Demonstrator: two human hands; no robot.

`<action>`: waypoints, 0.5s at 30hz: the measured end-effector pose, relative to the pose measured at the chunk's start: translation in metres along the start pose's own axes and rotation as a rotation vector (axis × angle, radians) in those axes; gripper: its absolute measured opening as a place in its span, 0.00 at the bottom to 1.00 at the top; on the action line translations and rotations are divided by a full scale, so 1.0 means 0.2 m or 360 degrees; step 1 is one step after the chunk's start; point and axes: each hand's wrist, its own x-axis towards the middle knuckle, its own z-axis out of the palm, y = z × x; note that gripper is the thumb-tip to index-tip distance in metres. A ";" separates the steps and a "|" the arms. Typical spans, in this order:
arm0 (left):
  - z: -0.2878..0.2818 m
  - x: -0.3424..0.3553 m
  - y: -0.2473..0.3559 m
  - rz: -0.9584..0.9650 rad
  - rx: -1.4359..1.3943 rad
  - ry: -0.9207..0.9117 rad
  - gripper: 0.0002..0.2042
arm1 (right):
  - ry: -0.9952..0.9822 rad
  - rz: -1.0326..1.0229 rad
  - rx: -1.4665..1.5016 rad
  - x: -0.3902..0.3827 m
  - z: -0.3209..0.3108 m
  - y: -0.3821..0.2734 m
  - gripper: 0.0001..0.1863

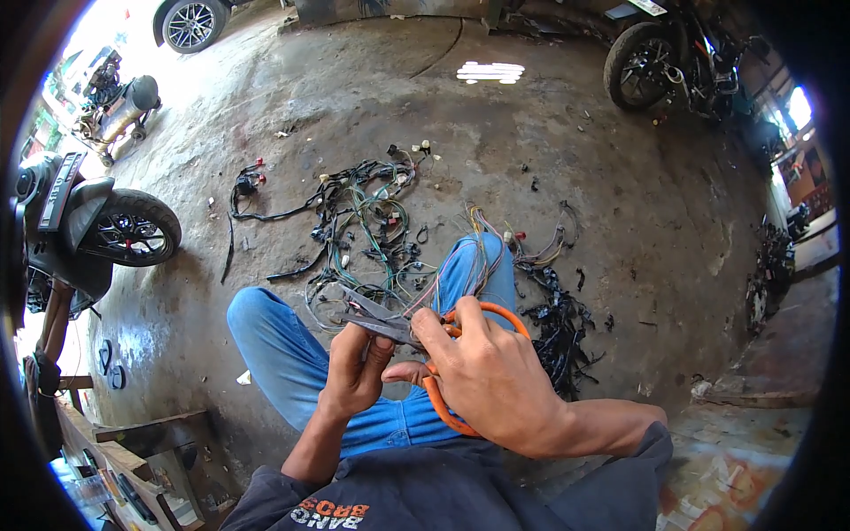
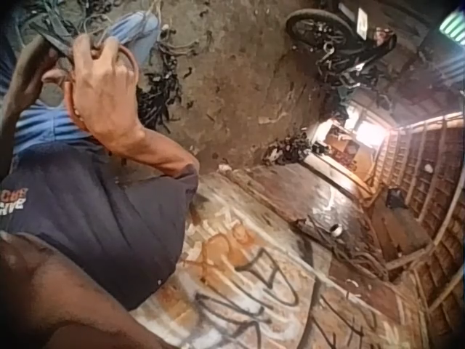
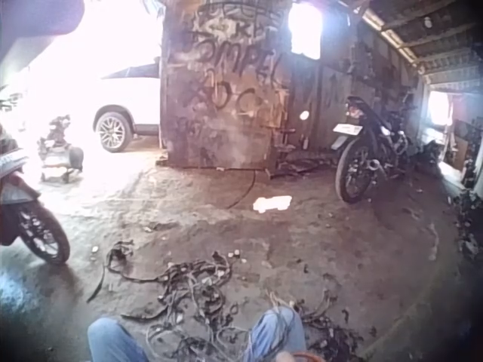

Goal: Repairing a motorcycle wiring harness by cutting and stripping wires.

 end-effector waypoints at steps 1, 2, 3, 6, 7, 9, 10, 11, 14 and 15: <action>0.01 0.01 -0.02 0.0103 0.0046 -0.0006 0.04 | 0.0001 0.0001 -0.0001 0.00 0.00 0.00 0.33; 0.01 0.02 -0.03 0.0206 0.0092 -0.0012 0.03 | 0.0017 -0.0005 0.0011 0.01 -0.01 0.00 0.33; 0.01 0.02 -0.03 0.0207 0.0092 -0.0014 0.03 | 0.0032 -0.0011 0.0023 0.01 -0.01 0.00 0.34; 0.01 0.02 -0.02 0.0218 0.0115 -0.0054 0.06 | 0.0028 0.0012 0.0073 0.00 0.00 -0.01 0.33; 0.01 0.02 -0.02 0.0228 0.0110 -0.0041 0.06 | 0.0027 0.0012 0.0074 0.00 0.00 -0.01 0.33; 0.01 0.02 -0.03 0.0238 0.0104 -0.0027 0.07 | -0.0021 0.0027 0.0032 0.00 -0.01 -0.01 0.28; 0.01 0.02 -0.02 0.0257 0.0106 -0.0035 0.07 | -0.0021 0.0028 0.0032 0.00 -0.01 -0.01 0.28; 0.01 0.03 -0.02 0.0276 0.0107 -0.0043 0.07 | -0.0034 0.0030 0.0005 0.00 -0.01 -0.02 0.29; 0.00 0.01 -0.02 0.0208 0.0108 -0.0073 0.06 | -0.0020 0.0015 -0.0021 0.00 -0.02 -0.01 0.29; 0.00 0.01 -0.03 0.0209 0.0107 -0.0072 0.06 | 0.0007 -0.0002 -0.0019 0.00 -0.02 -0.01 0.29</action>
